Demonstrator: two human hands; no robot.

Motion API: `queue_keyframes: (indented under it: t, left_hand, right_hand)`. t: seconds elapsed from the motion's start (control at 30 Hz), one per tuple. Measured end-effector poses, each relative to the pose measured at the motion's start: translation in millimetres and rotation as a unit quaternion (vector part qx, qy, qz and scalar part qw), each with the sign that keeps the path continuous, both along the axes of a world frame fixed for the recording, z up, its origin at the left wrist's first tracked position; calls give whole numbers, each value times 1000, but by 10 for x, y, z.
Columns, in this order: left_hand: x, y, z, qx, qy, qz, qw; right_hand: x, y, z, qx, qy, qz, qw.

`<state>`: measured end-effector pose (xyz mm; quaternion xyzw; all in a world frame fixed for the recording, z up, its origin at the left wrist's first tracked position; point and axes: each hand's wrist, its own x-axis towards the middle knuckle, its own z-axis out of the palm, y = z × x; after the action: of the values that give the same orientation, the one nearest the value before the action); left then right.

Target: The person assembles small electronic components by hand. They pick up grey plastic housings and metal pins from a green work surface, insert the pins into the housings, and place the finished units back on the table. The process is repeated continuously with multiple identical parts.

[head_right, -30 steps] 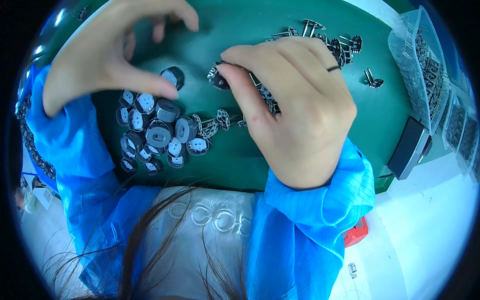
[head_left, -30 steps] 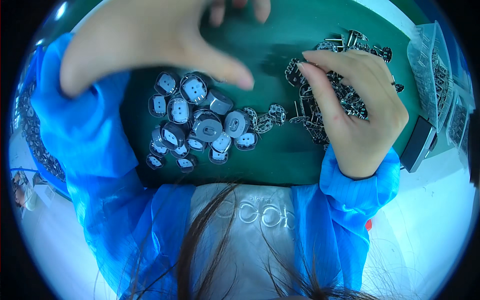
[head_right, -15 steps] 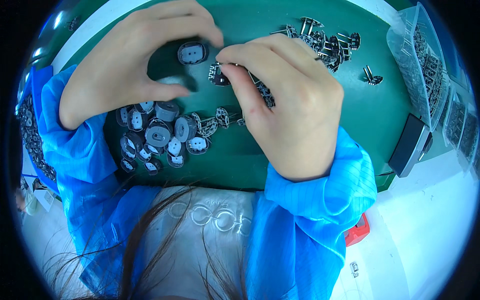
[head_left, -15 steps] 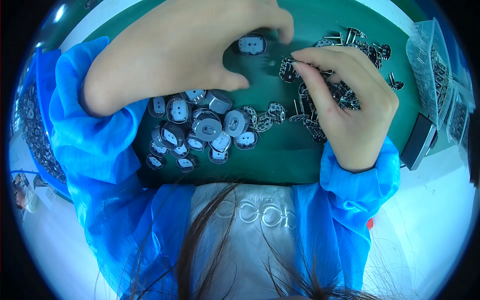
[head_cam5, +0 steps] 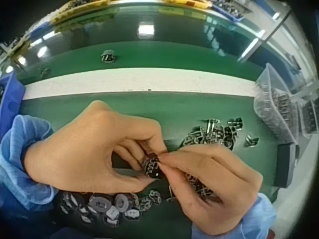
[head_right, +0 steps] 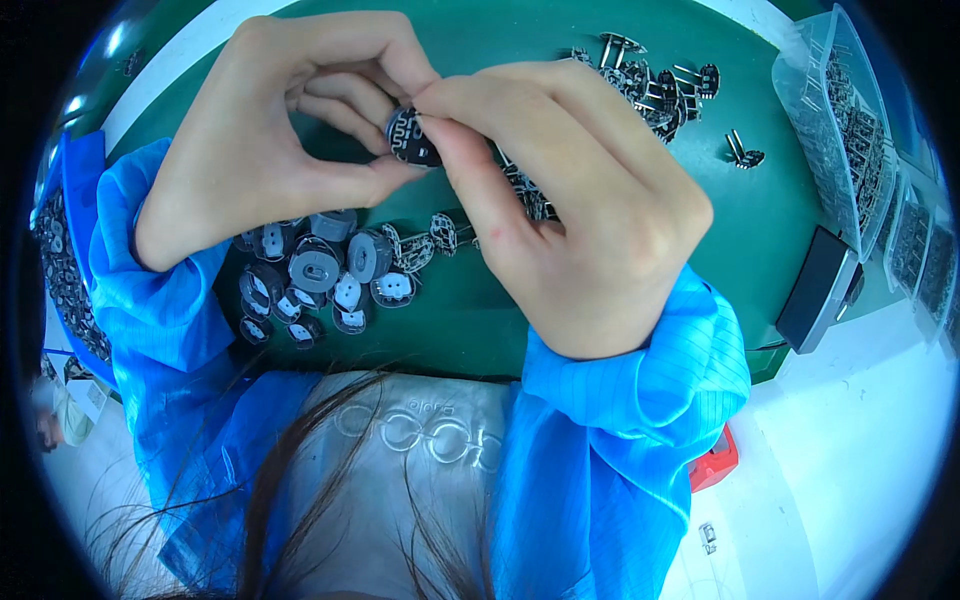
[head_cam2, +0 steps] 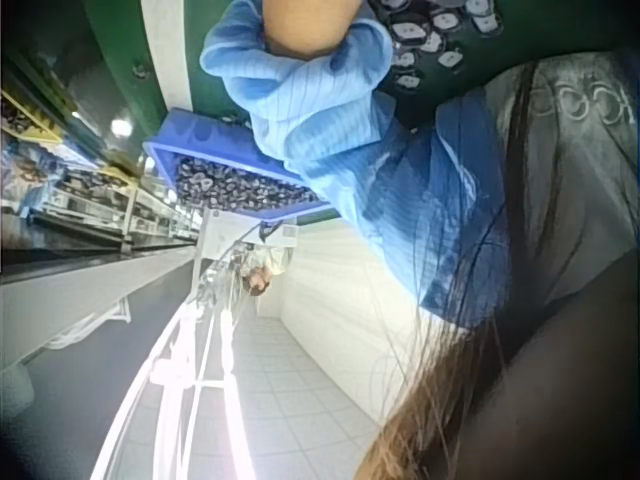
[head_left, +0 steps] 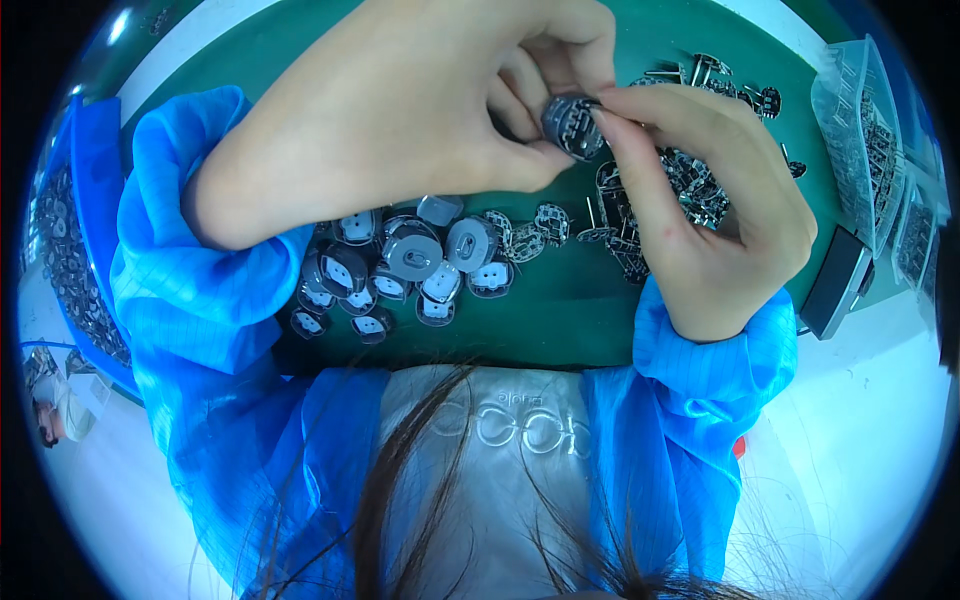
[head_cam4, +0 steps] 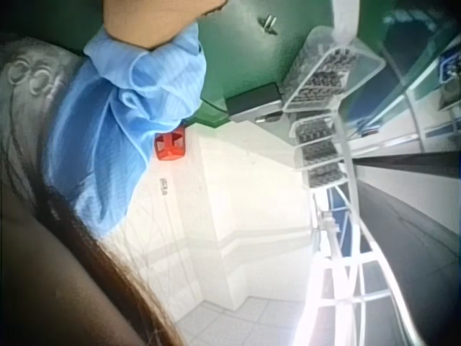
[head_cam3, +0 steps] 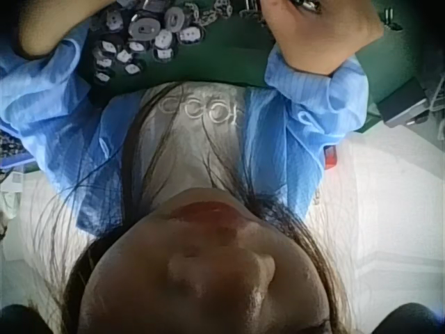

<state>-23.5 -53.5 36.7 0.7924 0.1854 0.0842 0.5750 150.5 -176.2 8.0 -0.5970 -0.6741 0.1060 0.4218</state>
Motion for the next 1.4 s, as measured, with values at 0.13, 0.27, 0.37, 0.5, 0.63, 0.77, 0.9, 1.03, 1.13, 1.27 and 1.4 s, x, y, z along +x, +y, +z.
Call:
queue_keyframes:
  t: [0.13, 0.27, 0.37, 0.5, 0.63, 0.77, 0.9, 1.03, 1.13, 1.27, 1.4]
  left_hand:
    - [102, -87, 127, 10, 88, 26, 996]
    - [52, -50, -84, -35, 27, 22, 999]
    - [55, -83, -41, -58, 52, 42, 996]
    - [102, -78, 71, -79, 80, 58, 992]
    - [80, -68, 78, -67, 83, 59, 993]
    - [82, -87, 49, -51, 83, 48, 994]
    - [41, -42, -2, -110, 60, 38, 991]
    - [109, -109, 23, -110, 52, 32, 992]
    - [77, -87, -17, -194, 20, 51, 980]
    - [62, -19, -43, -260, -12, 64, 963]
    - [131, -25, 71, -220, 15, 52, 974]
  right_hand:
    - [1, -14, 19, -13, 4, -13, 1000]
    - [-34, -61, 33, -16, -23, -33, 999]
    - [-11, -57, 54, -26, -8, -20, 999]
    - [91, -33, 113, -69, 93, -1, 993]
    - [75, -42, 117, -59, 67, 3, 996]
    - [26, -47, 91, -47, 27, -7, 999]
    - [-6, -58, 89, -10, -34, -19, 999]
    - [-80, -118, 105, -8, -77, -43, 996]
    - [-98, -114, 109, 6, -103, -35, 994]
    - [-56, -17, 66, 50, -78, -30, 995]
    - [-2, -29, 30, 68, -47, -37, 996]
